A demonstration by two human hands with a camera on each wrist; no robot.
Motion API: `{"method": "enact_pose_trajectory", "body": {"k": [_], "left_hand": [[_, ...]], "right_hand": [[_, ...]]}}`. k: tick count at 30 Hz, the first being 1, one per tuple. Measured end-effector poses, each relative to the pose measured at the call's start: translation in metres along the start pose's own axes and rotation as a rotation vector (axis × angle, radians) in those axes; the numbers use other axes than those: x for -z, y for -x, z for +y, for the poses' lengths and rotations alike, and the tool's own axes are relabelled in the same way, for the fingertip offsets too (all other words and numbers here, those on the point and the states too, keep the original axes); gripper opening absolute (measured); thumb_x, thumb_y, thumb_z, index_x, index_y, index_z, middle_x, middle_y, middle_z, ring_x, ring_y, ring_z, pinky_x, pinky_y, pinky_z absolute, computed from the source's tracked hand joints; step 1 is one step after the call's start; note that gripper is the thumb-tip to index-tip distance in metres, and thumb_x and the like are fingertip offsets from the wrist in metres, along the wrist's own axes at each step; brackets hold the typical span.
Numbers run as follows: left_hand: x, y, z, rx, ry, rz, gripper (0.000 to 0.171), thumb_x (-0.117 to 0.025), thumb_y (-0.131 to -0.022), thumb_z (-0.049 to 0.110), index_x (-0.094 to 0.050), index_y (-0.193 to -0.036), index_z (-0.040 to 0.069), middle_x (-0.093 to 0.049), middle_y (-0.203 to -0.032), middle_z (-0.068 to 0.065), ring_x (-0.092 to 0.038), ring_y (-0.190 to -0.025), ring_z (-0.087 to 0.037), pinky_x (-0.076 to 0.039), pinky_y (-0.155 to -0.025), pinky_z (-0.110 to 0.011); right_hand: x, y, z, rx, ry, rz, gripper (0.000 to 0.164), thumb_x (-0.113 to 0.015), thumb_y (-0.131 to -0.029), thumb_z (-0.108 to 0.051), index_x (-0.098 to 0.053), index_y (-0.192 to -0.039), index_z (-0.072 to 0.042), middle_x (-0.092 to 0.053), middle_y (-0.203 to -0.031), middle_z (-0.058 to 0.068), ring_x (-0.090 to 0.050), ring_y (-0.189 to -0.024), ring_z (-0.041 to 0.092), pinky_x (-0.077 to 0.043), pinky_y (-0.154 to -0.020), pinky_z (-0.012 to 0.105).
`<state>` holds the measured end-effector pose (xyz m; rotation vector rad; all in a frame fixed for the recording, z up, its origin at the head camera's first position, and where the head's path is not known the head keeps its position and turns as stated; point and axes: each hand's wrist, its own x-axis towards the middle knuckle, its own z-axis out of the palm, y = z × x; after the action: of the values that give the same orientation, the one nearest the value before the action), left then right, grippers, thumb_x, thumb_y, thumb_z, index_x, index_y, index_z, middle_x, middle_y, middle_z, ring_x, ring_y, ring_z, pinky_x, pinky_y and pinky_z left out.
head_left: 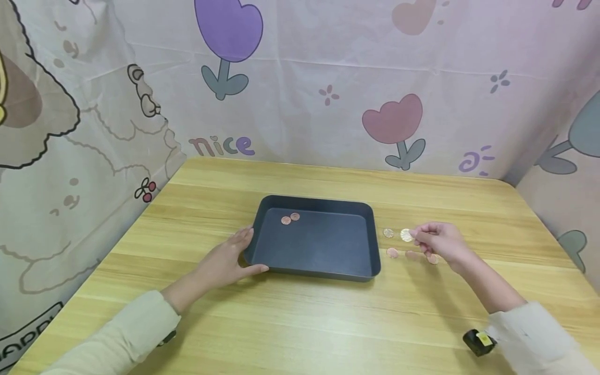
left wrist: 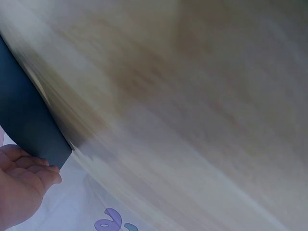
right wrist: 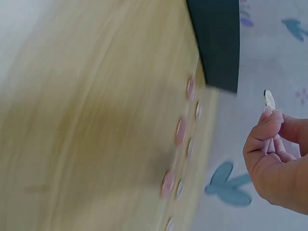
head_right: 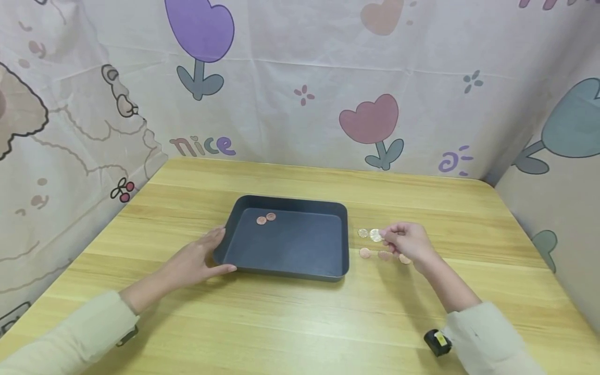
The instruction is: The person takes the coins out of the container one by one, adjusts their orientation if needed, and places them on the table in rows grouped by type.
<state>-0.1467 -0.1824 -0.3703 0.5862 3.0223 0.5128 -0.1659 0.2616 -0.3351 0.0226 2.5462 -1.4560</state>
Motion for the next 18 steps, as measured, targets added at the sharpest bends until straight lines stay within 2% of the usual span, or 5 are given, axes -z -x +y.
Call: {"method": "enact_pose_trajectory", "body": {"k": [5,12,15,18], "left_hand": [[0.000,0.000,-0.001,-0.004,0.002,0.003,0.096,-0.061,-0.077,0.062,-0.035,-0.139,-0.006,-0.030,-0.149,-0.020,-0.031,-0.136,-0.039,-0.034,-0.107,-0.053],[-0.001,-0.001,-0.002,-0.001,0.006,0.005,0.096,-0.061,-0.077,0.062,-0.035,-0.139,-0.006,-0.030,-0.149,-0.020,-0.031,-0.136,-0.039,-0.034,-0.107,-0.054],[-0.001,-0.001,-0.002,-0.001,0.005,0.007,0.096,-0.062,-0.077,0.062,-0.035,-0.139,-0.006,-0.030,-0.149,-0.020,-0.031,-0.136,-0.039,-0.034,-0.107,-0.054],[-0.001,-0.001,-0.003,-0.001,0.007,0.005,0.096,-0.062,-0.076,0.062,-0.035,-0.139,-0.006,-0.030,-0.149,-0.020,-0.031,-0.136,-0.039,-0.034,-0.107,-0.053]], "right_hand": [[0.024,0.000,0.020,-0.045,0.007,0.022,0.019,-0.052,-0.094,-0.017,-0.058,-0.094,0.000,-0.059,-0.072,-0.009,-0.053,-0.062,0.002,-0.050,-0.056,0.018],[0.052,-0.005,0.046,-0.107,0.057,0.070,0.022,-0.050,-0.095,-0.019,-0.060,-0.094,0.001,-0.060,-0.071,-0.012,-0.054,-0.063,0.000,-0.052,-0.057,0.018],[0.060,-0.008,0.056,-0.144,0.043,0.070,0.021,-0.050,-0.095,-0.019,-0.061,-0.092,-0.001,-0.060,-0.070,-0.013,-0.053,-0.062,0.000,-0.052,-0.058,0.018],[0.068,-0.011,0.065,-0.192,-0.004,0.073,0.019,-0.050,-0.095,-0.018,-0.062,-0.086,-0.008,-0.060,-0.069,-0.014,-0.053,-0.061,-0.001,-0.051,-0.057,0.017]]}}
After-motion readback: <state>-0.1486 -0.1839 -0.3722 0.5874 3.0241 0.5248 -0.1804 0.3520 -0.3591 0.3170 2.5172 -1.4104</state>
